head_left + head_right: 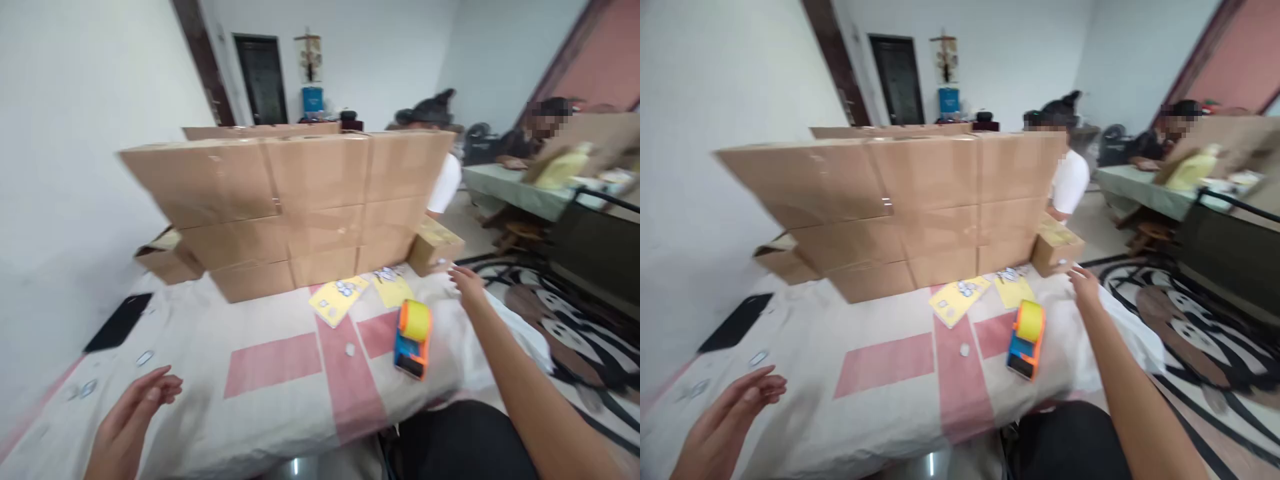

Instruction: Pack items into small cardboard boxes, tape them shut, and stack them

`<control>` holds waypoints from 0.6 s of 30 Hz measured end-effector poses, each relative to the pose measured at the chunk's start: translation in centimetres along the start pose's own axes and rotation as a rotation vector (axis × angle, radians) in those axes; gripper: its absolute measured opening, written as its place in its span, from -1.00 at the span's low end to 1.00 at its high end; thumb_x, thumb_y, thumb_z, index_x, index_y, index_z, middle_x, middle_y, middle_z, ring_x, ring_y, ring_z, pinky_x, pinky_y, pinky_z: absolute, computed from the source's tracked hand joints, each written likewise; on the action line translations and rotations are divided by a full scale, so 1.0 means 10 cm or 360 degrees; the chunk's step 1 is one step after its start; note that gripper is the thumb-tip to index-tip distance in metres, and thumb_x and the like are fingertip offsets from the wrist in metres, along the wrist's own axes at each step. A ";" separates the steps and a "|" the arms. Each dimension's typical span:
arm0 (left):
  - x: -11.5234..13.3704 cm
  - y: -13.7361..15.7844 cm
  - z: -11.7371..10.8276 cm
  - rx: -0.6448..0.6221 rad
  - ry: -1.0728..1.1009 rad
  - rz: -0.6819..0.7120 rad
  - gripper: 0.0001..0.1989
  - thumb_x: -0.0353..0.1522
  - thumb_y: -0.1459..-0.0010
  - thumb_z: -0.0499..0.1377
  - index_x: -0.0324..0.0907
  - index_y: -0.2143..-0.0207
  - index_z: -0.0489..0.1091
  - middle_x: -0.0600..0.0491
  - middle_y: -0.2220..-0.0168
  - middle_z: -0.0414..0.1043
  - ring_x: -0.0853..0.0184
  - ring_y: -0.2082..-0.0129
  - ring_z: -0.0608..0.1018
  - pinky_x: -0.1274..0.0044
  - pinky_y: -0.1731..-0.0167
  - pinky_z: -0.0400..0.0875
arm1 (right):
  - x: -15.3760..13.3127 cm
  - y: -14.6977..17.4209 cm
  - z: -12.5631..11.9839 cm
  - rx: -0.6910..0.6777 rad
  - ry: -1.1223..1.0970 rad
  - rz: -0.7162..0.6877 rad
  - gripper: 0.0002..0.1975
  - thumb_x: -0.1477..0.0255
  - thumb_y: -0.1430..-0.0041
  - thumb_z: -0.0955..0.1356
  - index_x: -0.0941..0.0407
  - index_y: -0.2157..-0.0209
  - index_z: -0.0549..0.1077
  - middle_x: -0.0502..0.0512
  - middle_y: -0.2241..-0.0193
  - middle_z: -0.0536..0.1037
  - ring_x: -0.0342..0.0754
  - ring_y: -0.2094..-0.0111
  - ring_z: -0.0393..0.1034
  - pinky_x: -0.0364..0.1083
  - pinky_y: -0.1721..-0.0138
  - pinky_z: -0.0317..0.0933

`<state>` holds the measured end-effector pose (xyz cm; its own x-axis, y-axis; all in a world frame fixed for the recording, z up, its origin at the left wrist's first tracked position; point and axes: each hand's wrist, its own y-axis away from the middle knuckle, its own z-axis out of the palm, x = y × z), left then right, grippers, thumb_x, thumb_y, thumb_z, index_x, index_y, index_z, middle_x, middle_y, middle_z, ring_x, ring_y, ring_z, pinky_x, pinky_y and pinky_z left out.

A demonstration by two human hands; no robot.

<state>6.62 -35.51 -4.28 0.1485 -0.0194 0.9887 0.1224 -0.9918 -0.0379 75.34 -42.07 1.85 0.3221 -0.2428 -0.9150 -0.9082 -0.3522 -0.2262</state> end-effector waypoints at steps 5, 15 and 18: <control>-0.10 -0.29 -0.42 0.0351 -0.0024 -0.0020 -0.52 0.07 0.00 0.29 -0.17 0.34 0.46 0.08 0.43 0.41 0.31 0.40 0.44 0.49 0.38 0.41 | -0.93 0.89 0.51 -0.0192 -0.0237 -0.0376 -0.80 0.24 0.08 0.45 0.08 0.46 0.50 0.07 0.54 0.44 -0.06 0.51 0.22 -0.01 0.45 0.12; 0.18 -2.32 0.10 0.0587 -0.0509 0.0178 0.20 -0.05 0.18 0.47 -0.23 -0.39 -0.06 -0.40 -0.42 -0.10 -0.13 -0.45 0.02 0.07 -0.37 -0.06 | -2.24 4.11 3.25 -0.1502 -0.0037 -0.2118 -0.76 0.51 -0.25 0.22 0.10 0.17 0.49 0.18 0.22 0.57 0.08 0.13 0.46 0.04 0.02 0.34; 0.12 -2.88 0.32 0.0743 -0.0599 0.0040 0.20 -0.07 0.08 0.43 -0.24 -0.43 -0.16 -0.42 -0.46 -0.25 -0.15 -0.47 -0.05 0.05 -0.35 -0.02 | -2.63 4.30 4.12 -0.1262 0.0005 -0.1943 -0.57 0.58 -0.25 0.17 0.22 -0.14 0.36 0.29 -0.08 0.46 0.03 -0.16 0.30 -0.03 -0.22 0.18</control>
